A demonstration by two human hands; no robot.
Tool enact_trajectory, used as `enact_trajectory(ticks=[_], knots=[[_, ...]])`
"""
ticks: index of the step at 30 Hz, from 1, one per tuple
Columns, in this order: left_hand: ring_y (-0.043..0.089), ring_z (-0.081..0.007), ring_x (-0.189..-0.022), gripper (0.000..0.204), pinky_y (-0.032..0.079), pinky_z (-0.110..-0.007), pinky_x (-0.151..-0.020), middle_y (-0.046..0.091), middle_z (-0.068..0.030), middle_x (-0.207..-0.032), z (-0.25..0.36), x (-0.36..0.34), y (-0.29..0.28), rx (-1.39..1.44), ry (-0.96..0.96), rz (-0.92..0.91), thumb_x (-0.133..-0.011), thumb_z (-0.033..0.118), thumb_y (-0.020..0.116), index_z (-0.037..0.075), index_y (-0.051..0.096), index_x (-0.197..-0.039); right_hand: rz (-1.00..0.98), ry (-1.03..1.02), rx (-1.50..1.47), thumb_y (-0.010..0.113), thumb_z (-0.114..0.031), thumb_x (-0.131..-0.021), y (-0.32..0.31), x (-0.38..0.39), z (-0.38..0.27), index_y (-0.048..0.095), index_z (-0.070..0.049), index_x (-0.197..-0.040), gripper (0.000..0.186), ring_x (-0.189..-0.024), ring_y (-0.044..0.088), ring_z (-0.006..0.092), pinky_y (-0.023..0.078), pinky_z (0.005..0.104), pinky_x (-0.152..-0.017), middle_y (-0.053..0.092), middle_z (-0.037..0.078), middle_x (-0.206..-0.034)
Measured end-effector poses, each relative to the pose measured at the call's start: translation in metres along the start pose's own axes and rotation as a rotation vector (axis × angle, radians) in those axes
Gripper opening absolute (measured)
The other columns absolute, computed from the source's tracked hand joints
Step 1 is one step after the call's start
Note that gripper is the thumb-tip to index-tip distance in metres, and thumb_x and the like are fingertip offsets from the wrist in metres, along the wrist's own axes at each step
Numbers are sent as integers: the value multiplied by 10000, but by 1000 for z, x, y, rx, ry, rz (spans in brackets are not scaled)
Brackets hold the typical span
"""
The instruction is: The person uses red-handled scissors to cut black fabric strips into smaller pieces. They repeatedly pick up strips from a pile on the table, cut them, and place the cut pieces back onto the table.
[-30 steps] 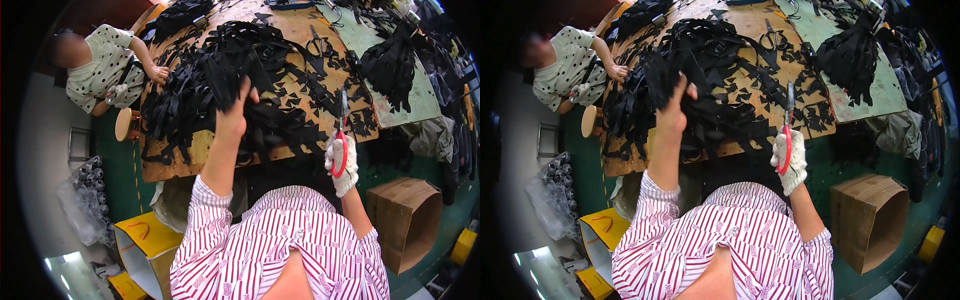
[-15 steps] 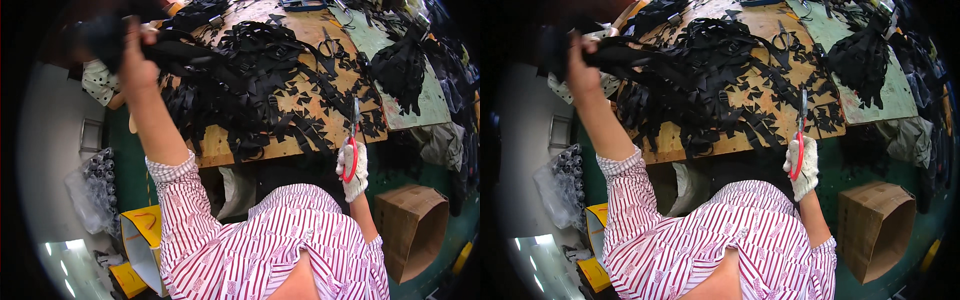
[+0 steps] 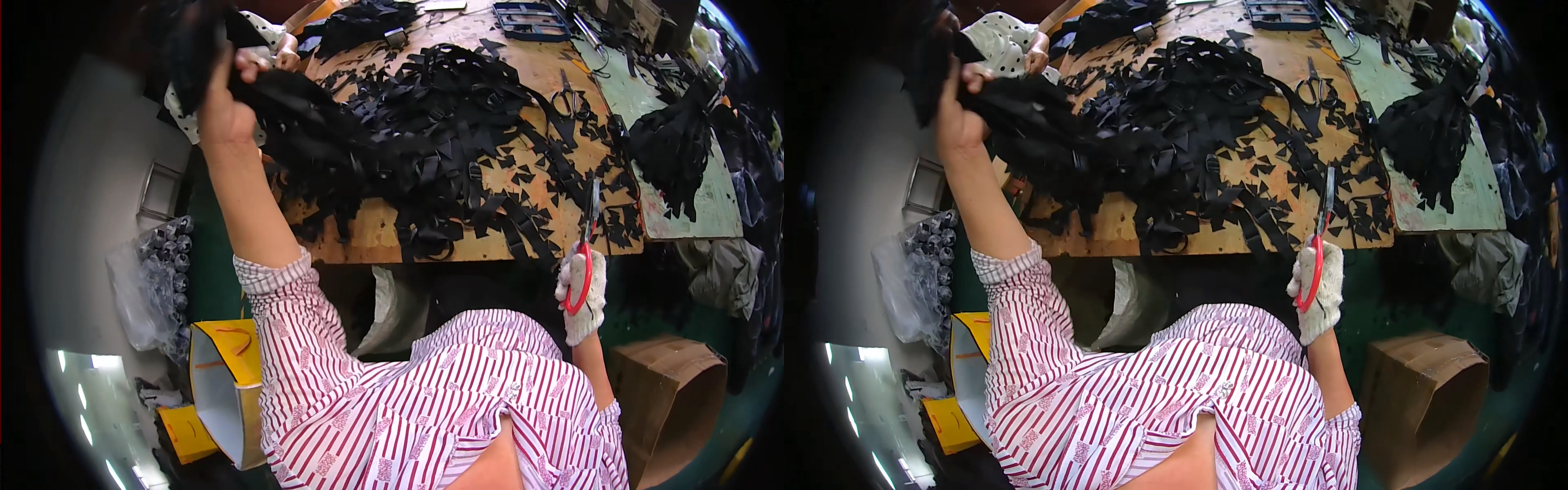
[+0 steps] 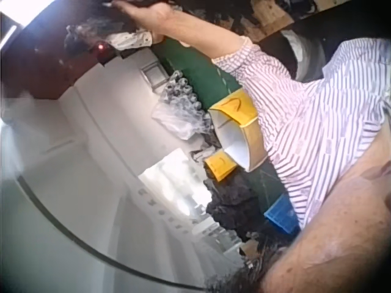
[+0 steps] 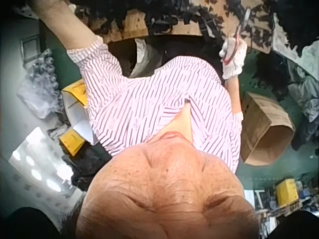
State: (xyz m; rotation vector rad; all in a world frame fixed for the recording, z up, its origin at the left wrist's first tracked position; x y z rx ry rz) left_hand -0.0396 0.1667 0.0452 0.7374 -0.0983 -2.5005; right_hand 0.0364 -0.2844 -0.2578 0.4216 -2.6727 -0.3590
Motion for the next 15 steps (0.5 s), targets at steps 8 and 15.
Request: enact_trajectory(ticks=[8,15], knots=[[556,-221,-805,203,418,-381,-910,545,-86,-801,-16,26,-17,160,-164,54,-824,46,570,-40,532,-1003,82,8,10,553,-207,-873,-1,4,-1,429,-37,-1050,275,-387,430,65,375,180,-328,473,0,-640],[547,-218,-847,143,439,-357,-874,560,-83,-824,-29,60,-24,-241,-61,54,-789,38,613,-13,575,-918,87,10,-56,545,-152,-860,-6,-1,6,423,-39,-1057,257,-430,427,62,377,179,-334,457,3,-651]])
Point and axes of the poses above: each hand's wrist, its own x-axis away from the middle knuckle, its own y-axis out of the palm, z = x × y, the point moved 6 cm from there along -x, towards the middle knuckle
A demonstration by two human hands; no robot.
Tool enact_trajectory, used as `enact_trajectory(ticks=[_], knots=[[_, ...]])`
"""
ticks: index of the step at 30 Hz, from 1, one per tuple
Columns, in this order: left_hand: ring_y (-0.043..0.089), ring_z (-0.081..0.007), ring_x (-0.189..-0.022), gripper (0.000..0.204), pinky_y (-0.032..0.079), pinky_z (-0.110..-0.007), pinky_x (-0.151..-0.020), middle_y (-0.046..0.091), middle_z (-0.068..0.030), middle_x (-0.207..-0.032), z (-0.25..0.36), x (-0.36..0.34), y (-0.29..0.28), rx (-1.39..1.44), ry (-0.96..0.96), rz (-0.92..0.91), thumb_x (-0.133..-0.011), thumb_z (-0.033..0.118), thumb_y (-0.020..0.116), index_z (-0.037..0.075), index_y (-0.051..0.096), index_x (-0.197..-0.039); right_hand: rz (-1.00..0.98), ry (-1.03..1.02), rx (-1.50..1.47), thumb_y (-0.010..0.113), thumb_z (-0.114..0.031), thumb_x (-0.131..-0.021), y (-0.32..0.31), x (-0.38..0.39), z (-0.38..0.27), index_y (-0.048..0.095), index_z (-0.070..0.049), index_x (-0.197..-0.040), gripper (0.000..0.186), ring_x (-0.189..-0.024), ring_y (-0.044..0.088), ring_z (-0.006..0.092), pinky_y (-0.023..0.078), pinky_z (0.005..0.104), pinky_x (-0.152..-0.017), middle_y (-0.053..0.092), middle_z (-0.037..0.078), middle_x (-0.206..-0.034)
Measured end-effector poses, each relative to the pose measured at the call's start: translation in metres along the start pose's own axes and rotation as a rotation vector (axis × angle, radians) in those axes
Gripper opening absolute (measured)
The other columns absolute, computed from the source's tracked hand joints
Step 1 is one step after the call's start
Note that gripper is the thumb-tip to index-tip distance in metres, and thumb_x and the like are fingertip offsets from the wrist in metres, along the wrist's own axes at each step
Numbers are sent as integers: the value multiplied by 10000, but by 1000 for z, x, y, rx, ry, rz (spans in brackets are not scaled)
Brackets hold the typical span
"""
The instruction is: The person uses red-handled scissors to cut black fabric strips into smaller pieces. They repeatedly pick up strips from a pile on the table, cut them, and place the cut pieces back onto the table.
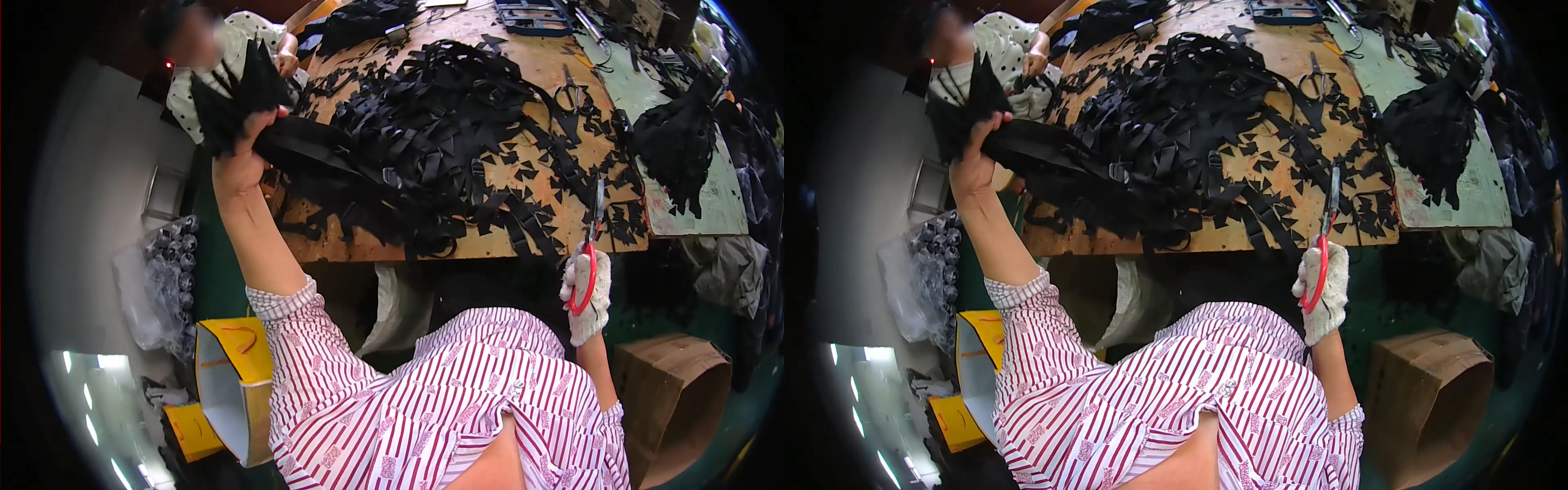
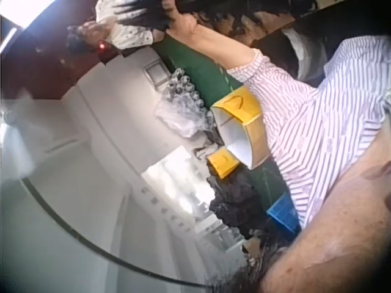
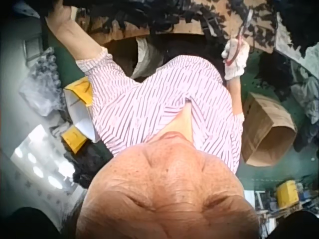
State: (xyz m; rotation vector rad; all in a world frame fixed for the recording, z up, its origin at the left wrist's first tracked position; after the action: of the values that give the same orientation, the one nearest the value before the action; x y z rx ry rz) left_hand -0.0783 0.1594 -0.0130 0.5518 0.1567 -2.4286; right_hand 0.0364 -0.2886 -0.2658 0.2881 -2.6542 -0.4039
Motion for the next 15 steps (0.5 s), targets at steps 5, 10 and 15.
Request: enact_trajectory(ticks=[5,10,15], knots=[[485,-161,-730,184,430,-294,-731,527,-61,-810,26,15,-14,-101,108,-299,-796,110,654,7,547,-905,-49,-50,16,579,-258,-878,-6,-3,6,422,-37,-1063,328,-443,407,53,353,168,-343,453,5,-674],[542,-163,-874,397,443,-278,-817,532,-68,-993,38,48,-19,-494,135,-157,-818,184,623,5,485,-1145,-60,-52,9,572,-299,-885,-4,-8,15,422,-37,-1062,350,-440,408,50,355,162,-348,456,8,-671],[614,-169,-869,319,506,-294,-648,630,-61,-965,-80,106,21,-14,-810,96,-834,275,579,73,559,-1081,-56,-3,54,552,-213,-878,4,-7,20,419,-29,-1061,291,-416,416,61,361,177,-337,458,10,-647]])
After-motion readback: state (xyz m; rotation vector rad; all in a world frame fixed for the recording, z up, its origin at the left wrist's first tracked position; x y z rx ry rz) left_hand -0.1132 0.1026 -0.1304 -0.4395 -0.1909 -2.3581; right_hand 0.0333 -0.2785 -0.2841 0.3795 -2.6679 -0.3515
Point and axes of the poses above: each hand's wrist, its own x-axis away from the middle knuckle, its own y-axis out of the palm, z = x × y, the point moved 6 cm from there along -x, towards the middle knuckle
